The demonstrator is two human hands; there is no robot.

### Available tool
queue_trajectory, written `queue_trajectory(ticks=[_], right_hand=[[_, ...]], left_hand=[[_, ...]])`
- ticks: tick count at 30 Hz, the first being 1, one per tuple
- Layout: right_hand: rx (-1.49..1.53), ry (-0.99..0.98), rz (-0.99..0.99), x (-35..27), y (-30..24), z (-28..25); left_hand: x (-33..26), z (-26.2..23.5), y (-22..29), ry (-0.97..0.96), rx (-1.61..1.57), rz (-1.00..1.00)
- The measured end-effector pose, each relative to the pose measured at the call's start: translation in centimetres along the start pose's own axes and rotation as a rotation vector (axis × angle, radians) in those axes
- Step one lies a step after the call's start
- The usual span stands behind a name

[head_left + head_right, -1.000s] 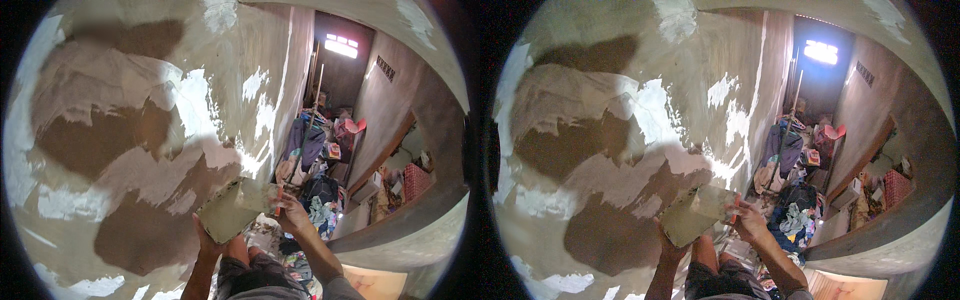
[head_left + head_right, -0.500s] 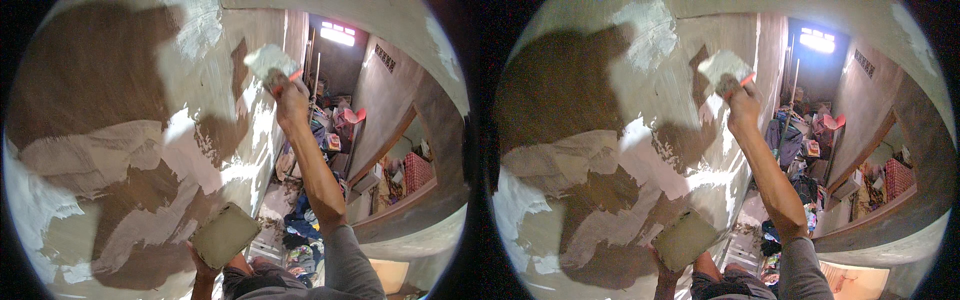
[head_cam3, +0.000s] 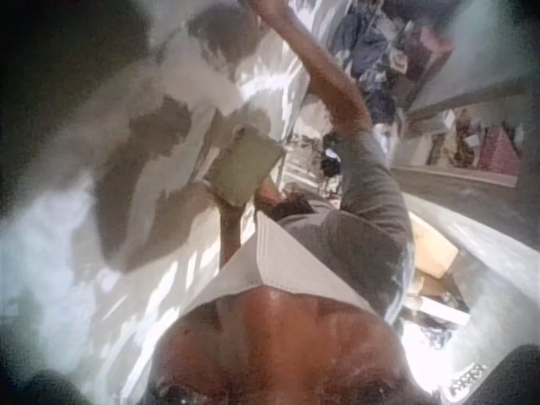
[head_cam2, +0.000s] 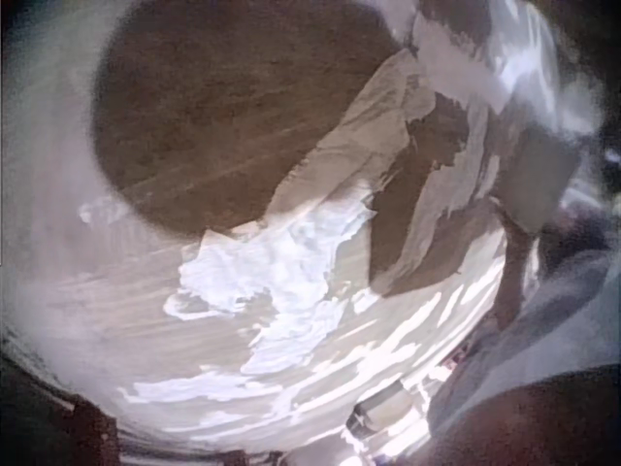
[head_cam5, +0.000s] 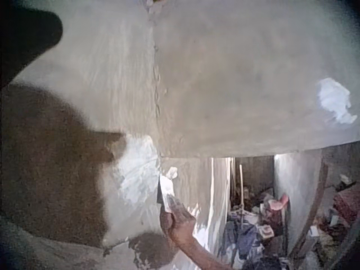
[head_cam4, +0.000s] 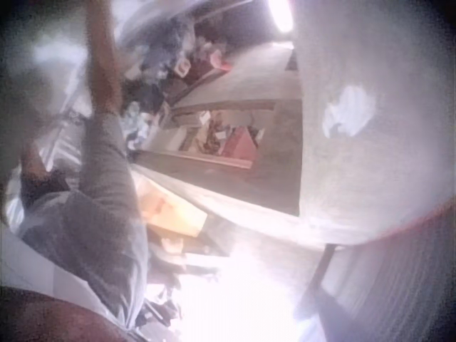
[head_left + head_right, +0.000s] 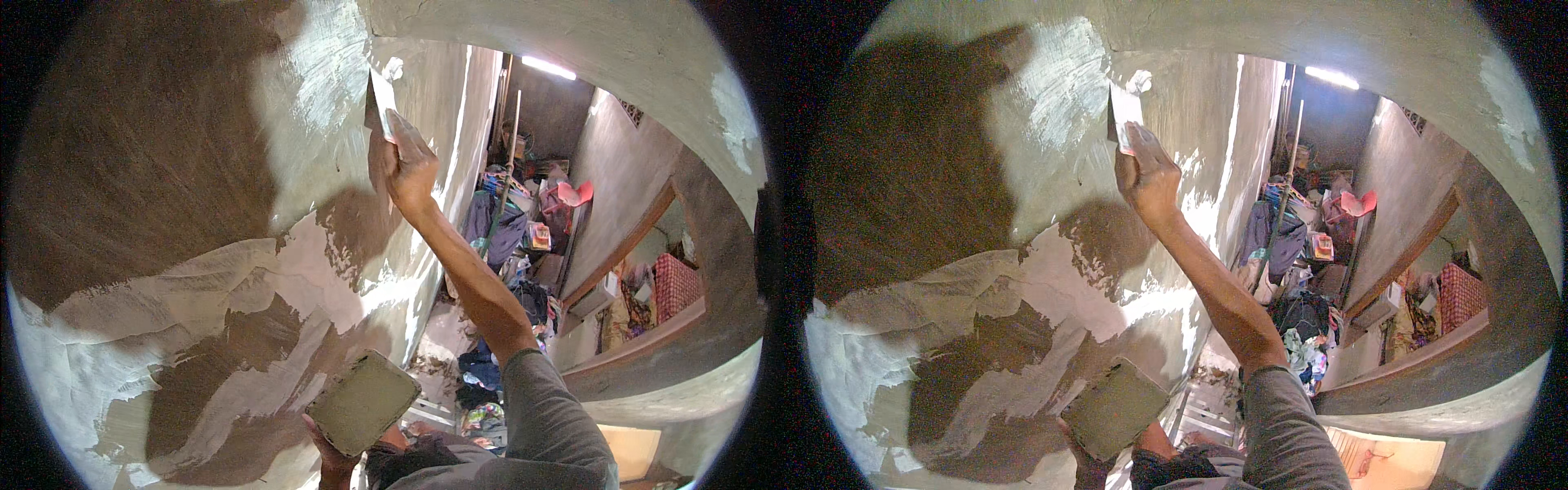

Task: The person patches a wall by applying a compound from a container with a putty knife and smoothing it over several areas.

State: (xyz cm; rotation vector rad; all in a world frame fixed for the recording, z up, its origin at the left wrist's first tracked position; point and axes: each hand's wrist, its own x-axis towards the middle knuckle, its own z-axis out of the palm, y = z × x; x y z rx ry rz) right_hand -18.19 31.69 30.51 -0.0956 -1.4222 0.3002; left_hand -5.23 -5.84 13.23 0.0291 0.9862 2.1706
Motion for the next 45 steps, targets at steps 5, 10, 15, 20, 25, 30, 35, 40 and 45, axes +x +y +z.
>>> queue_trajectory(ticks=[5,10,15,20,25,30,35,40,45], right_hand=[[-0.167,0.015,0.321,2.9,3.6,-2.3],[-0.118,-0.063,0.321,6.5,6.8,-1.5],[-0.136,-0.233,0.335,6.8,1.9,-2.2],[0.007,-0.211,0.249,5.7,-2.7,-3.9],[0.136,-0.134,0.349,3.3,-2.7,-5.2],[-0.124,0.05,0.315,4.9,3.7,-2.4],[-0.214,0.117,0.013,5.9,5.6,2.3],[-0.093,-0.121,0.057,1.8,0.5,-0.7],[-0.219,-0.016,0.24,4.1,6.2,-1.9]], left_hand=[[0.3,1.1,-0.1,-0.097,0.465,0.281],[1.7,-2.9,-1.8,-0.13,0.501,0.209],[1.2,-6.7,-1.6,-0.067,1.345,0.503],[1.1,-1.0,0.3,-0.063,0.304,0.151],[1.0,-1.6,0.3,-0.011,-0.065,0.079],[0.4,2.0,1.1,-0.012,-0.13,0.082],[1.0,-3.9,-1.2,0.075,0.32,0.204],[0.2,0.1,0.2,0.036,-0.009,0.096],[-0.5,1.7,0.9,0.0,0.084,0.092]])
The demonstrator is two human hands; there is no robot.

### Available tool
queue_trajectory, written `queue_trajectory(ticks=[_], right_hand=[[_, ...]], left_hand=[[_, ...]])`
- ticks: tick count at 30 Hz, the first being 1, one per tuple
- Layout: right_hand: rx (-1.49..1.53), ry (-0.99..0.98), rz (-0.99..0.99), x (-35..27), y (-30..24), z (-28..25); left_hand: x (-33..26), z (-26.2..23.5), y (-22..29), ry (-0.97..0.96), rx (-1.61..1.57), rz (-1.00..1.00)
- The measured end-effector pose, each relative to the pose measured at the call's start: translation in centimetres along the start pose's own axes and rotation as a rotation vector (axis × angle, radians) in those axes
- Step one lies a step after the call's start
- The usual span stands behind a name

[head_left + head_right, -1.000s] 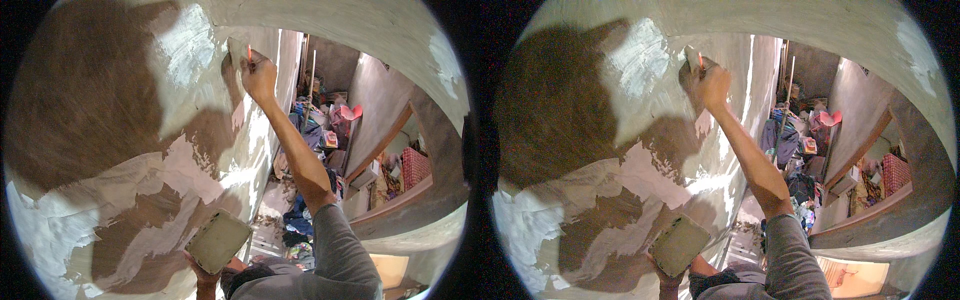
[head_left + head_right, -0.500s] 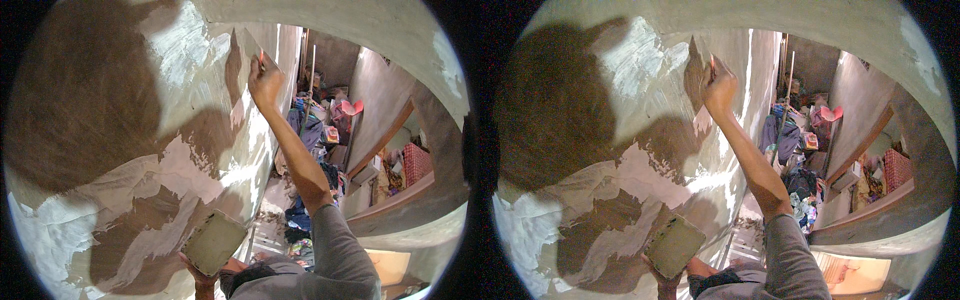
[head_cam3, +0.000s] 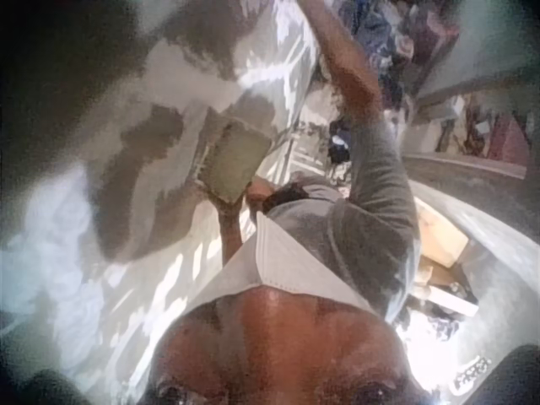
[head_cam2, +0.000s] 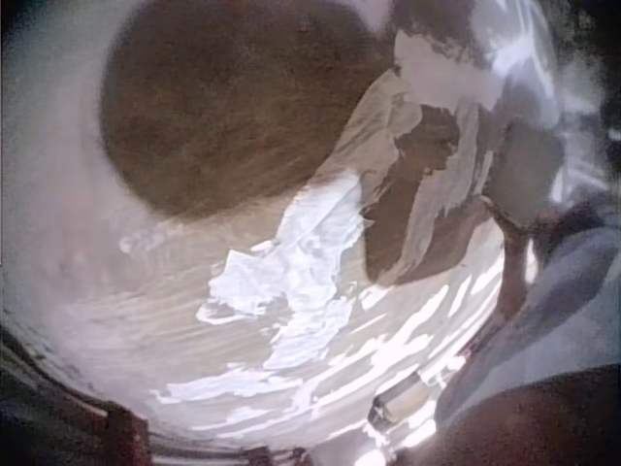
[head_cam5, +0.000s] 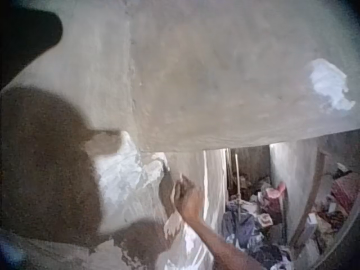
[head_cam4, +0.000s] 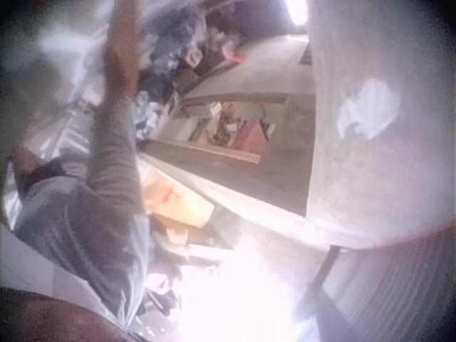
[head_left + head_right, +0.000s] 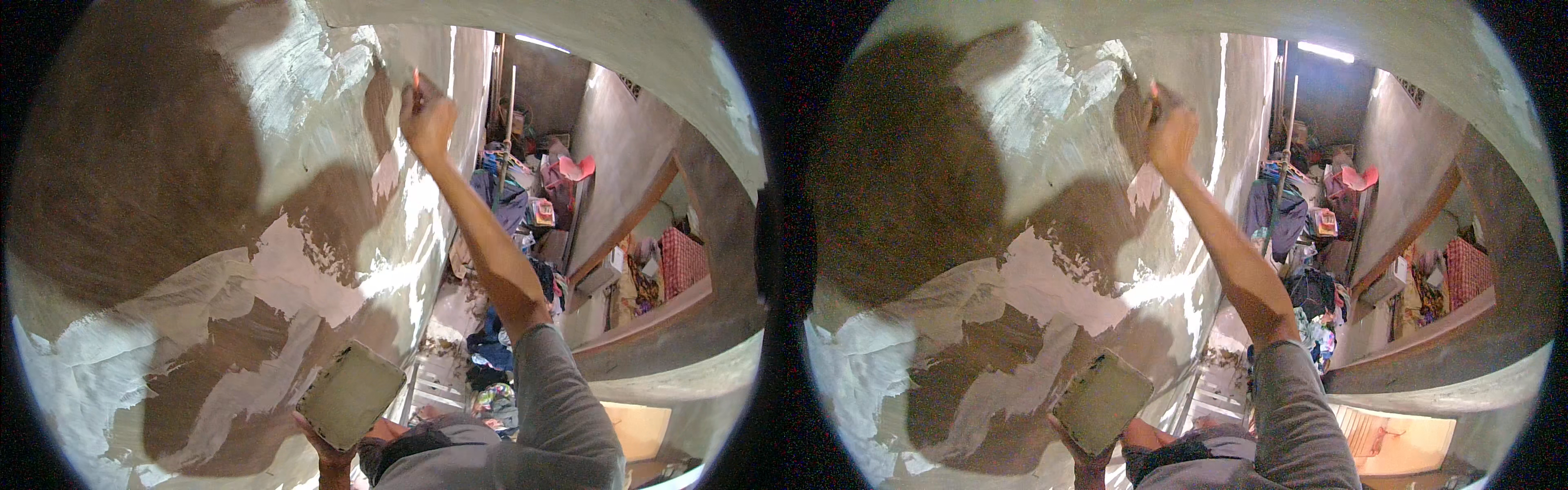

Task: The person patches a wall by applying a compound from a container with a putty knife and smoothing it over several areas.

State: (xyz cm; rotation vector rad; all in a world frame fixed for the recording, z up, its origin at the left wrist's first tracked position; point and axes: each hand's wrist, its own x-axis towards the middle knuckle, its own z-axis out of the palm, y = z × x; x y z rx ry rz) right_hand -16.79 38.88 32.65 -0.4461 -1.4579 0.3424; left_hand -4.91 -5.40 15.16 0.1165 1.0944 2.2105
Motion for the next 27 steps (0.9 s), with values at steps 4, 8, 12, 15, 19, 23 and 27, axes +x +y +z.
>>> queue_trajectory(ticks=[4,8,12,15,19,23,27], right_hand=[[0.009,0.018,0.022,4.3,1.7,1.9],[0.004,-0.078,-0.012,3.5,-0.6,2.0],[0.184,-0.063,-0.172,0.1,-5.9,-0.8],[0.275,-0.106,-0.182,-2.2,-8.8,-2.6],[0.211,-0.059,-0.093,-1.8,-6.9,-3.9],[-0.017,-0.028,0.074,2.2,-0.6,-1.3],[-0.064,-0.138,0.13,2.9,0.5,0.0]], left_hand=[[0.2,-0.2,-0.6,-0.009,-0.098,-0.021],[-0.3,0.3,-0.5,0.061,-0.045,-0.008],[-0.4,0.5,-0.6,0.062,-0.079,-0.009],[-0.6,0.3,-0.6,0.069,-0.119,-0.027],[-0.6,0.7,-0.7,0.071,-0.113,-0.011],[-0.9,0.1,-1.0,0.075,-0.081,-0.017],[-0.9,-0.8,-1.4,-0.012,-0.113,-0.039]])
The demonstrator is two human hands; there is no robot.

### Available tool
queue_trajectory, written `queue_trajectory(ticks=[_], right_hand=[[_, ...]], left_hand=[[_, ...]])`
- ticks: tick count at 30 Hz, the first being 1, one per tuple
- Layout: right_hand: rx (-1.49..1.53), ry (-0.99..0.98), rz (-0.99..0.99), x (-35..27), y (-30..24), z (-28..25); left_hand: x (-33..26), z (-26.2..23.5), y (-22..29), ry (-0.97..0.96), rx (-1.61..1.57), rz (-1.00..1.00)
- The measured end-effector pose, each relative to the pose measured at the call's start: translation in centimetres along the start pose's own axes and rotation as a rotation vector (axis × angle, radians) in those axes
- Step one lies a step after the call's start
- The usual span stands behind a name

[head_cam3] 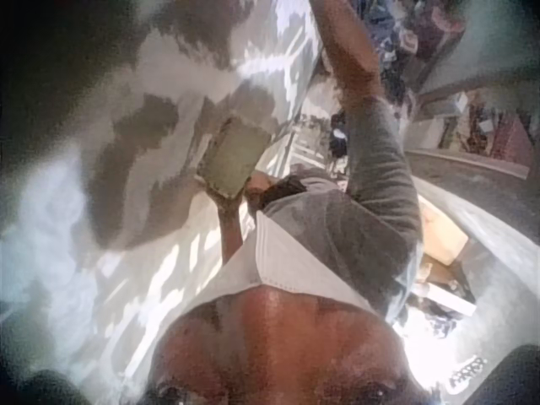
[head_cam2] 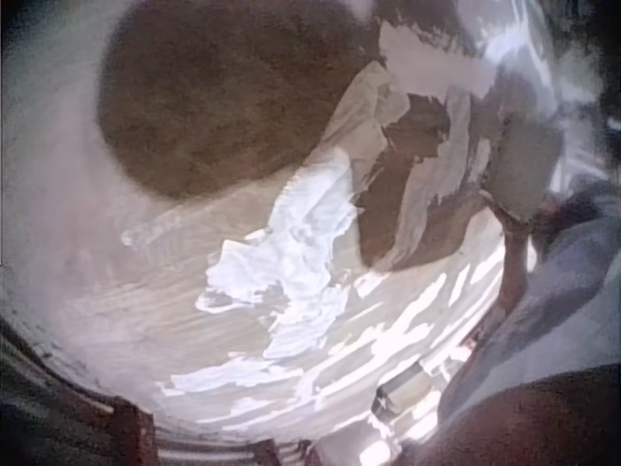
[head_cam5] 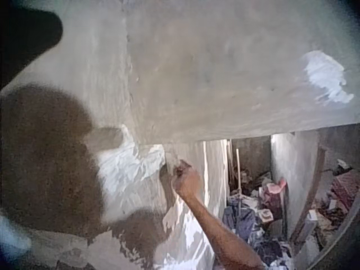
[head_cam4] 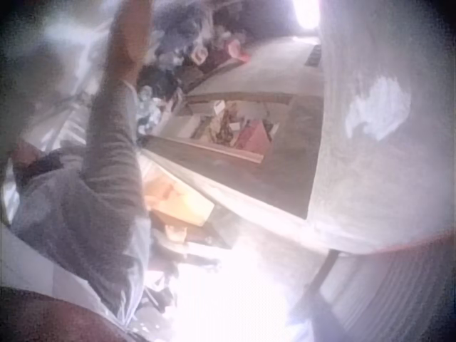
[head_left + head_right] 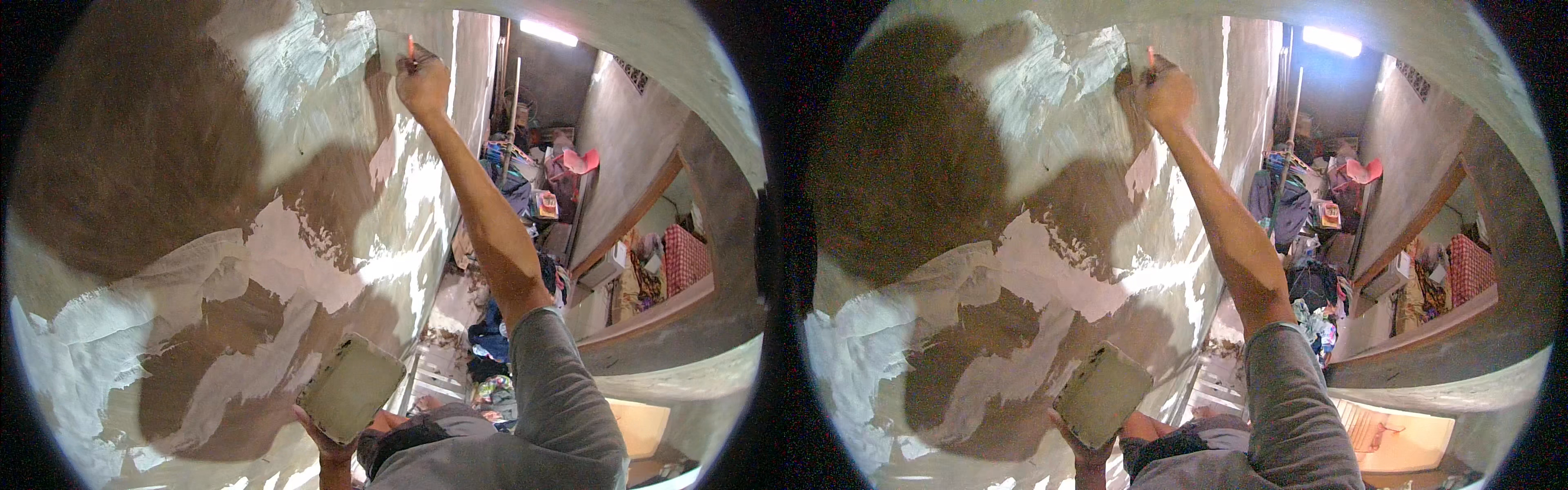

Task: The person patches a wall by applying a compound from a container with a putty knife and smoothing it over several areas.

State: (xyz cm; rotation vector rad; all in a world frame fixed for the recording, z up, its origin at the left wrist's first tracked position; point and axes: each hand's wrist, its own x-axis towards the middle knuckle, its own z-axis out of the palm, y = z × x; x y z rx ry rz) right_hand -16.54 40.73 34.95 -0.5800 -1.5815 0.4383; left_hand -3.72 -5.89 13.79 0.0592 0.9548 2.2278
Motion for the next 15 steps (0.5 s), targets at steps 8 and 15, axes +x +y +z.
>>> queue_trajectory(ticks=[8,15], right_hand=[[0.405,-0.007,-0.107,-6.9,-4.8,-2.7],[0.109,0.226,-0.111,-2.6,-1.7,-0.5]], left_hand=[[0.0,1.9,-0.1,0.117,-0.004,0.049],[-0.1,1.9,0.0,0.133,-0.009,0.075]])
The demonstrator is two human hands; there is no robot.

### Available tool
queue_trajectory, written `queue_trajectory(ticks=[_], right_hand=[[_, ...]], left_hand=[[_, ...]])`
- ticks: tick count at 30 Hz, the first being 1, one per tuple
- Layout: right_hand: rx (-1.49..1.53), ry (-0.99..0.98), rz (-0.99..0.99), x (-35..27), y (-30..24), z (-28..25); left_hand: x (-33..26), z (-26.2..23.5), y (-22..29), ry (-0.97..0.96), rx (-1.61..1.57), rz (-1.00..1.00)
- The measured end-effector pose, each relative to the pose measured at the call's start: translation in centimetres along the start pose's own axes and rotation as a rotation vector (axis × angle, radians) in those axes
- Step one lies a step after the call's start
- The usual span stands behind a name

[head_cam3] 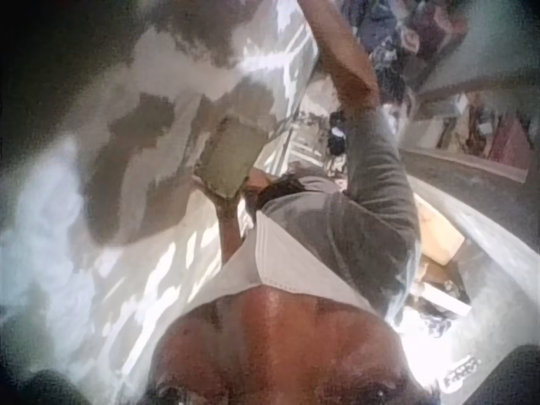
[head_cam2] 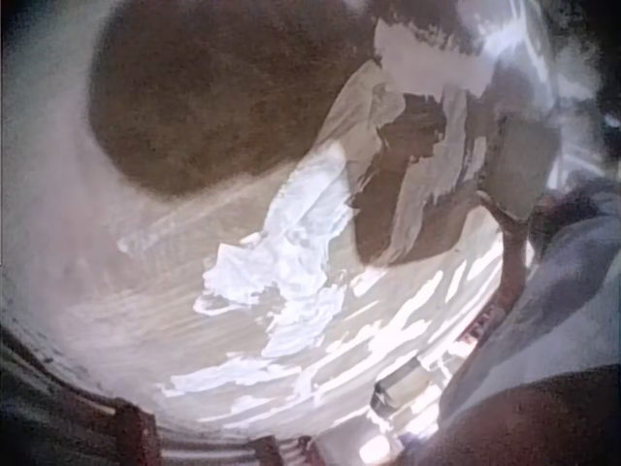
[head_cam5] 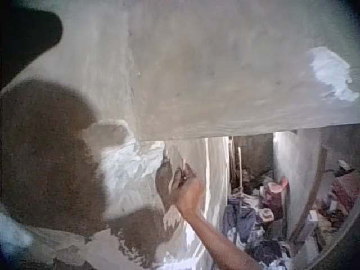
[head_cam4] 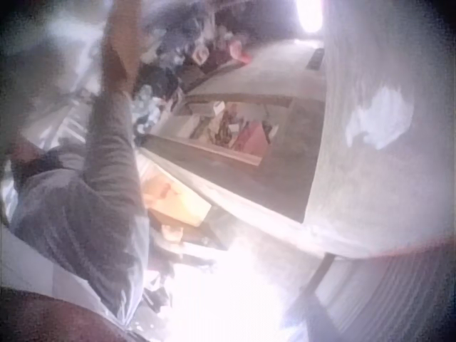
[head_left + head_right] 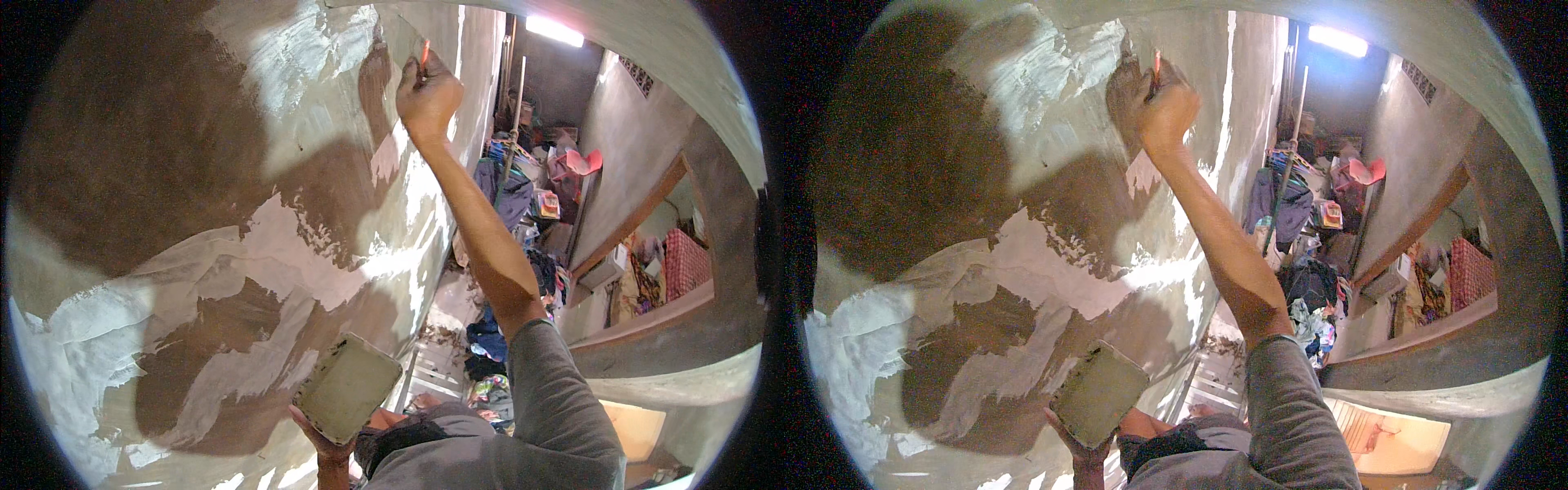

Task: The person patches a wall by applying a compound from a container with a putty knife and smoothing it over several areas.

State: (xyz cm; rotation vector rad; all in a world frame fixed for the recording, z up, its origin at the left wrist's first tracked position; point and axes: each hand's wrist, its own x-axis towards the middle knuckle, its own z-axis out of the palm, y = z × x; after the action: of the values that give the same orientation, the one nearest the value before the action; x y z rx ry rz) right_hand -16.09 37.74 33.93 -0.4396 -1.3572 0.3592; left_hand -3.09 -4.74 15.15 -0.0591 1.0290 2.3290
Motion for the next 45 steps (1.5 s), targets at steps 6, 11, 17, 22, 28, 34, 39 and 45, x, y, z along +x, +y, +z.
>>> queue_trajectory(ticks=[6,11,17,22,28,34,39,45], right_hand=[[-0.085,-0.119,-0.128,-3.6,-1.4,4.2],[0.131,-0.194,-0.113,-7.2,-3.1,0.1],[-0.096,-0.188,0.113,0.1,0.9,0.7],[0.016,-0.226,-0.064,-1.3,-2.0,0.0],[-0.028,-0.239,0.087,0.1,-0.8,-1.3],[-0.076,-0.141,0.009,3.9,-0.9,1.5],[0.079,-0.184,-0.13,-0.1,-4.4,-0.2],[0.168,-0.061,-0.137,-1.2,-5.2,-1.7]], left_hand=[[-0.1,0.0,0.2,-0.032,0.006,-0.042],[-0.4,0.1,0.2,-0.014,0.042,0.015],[-0.8,2.9,0.2,0.002,0.351,0.126],[-0.4,1.1,0.0,-0.147,0.072,0.033],[-0.6,0.0,0.0,-0.217,0.335,0.089],[-0.5,-0.2,-0.3,-0.076,0.025,-0.004],[-0.9,-0.8,-0.2,-0.158,-0.024,-0.019],[-1.8,0.6,0.3,-0.118,0.459,0.196]])
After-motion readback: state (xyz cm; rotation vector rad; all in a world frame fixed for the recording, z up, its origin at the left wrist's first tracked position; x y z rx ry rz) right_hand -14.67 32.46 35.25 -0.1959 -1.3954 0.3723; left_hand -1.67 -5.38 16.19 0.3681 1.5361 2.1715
